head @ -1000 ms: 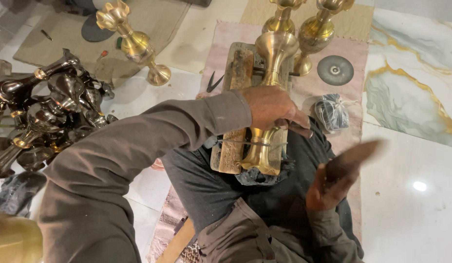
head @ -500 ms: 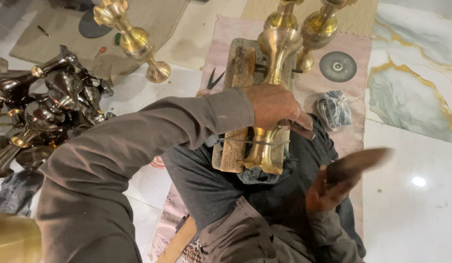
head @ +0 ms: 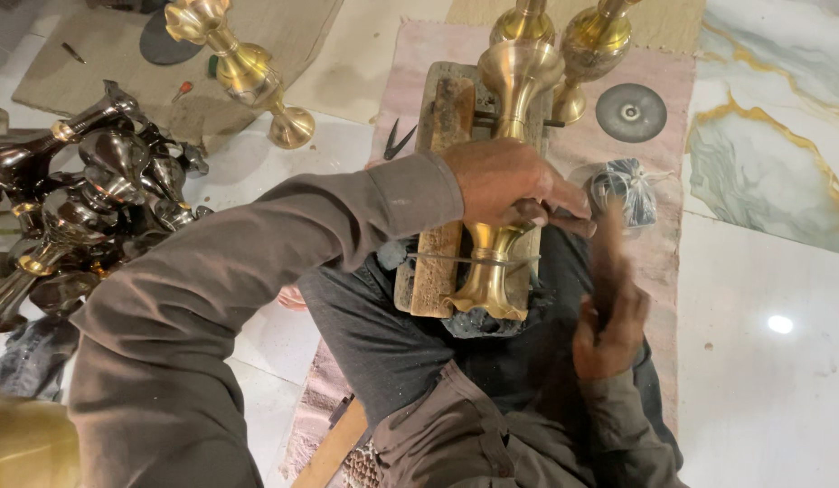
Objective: The person sits on the floor and hammers a brass vase held on a sandbag, using a wooden mallet and a small punch to chase and shape the vase's surface, rotating the vase between strikes. Finished brass vases and a pile of dark metal parts sit nearby on the floor.
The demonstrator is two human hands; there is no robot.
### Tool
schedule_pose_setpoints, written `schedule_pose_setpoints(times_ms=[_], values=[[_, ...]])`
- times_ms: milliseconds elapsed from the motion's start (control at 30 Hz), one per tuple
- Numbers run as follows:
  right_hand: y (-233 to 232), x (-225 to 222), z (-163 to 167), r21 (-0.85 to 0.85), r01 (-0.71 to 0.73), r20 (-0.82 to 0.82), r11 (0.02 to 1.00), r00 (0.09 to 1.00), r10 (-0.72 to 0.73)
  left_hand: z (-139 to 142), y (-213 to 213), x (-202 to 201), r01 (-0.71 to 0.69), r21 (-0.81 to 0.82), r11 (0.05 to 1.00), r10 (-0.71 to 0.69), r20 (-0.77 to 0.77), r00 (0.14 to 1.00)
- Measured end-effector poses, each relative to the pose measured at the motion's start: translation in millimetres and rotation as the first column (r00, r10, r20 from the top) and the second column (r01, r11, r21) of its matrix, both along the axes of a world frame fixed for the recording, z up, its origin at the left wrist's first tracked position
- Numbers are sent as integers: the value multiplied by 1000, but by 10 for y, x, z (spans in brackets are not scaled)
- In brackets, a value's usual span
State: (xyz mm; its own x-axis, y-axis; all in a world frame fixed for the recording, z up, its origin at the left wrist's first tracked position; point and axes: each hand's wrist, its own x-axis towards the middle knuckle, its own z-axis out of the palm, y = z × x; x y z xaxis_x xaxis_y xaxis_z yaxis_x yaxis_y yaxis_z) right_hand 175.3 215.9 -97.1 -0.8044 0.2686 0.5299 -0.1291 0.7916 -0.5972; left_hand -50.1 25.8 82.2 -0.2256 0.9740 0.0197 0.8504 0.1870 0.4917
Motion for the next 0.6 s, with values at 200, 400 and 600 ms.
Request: schedule_pose_setpoints(times_ms=[200,400,600], values=[[-106,-115,207,-27,-58,88,998,994,60,-20,130,-66,93,50,994,-89,-80,993],[-76,-129,283,-41,-35,104,999,994,39,-105,234,-79,9,-255,967,-81,-276,958],[-10,-42,7,-238,18,4,971,1000,-18,-13,280,-16,93,-165,982,-125,-197,972]])
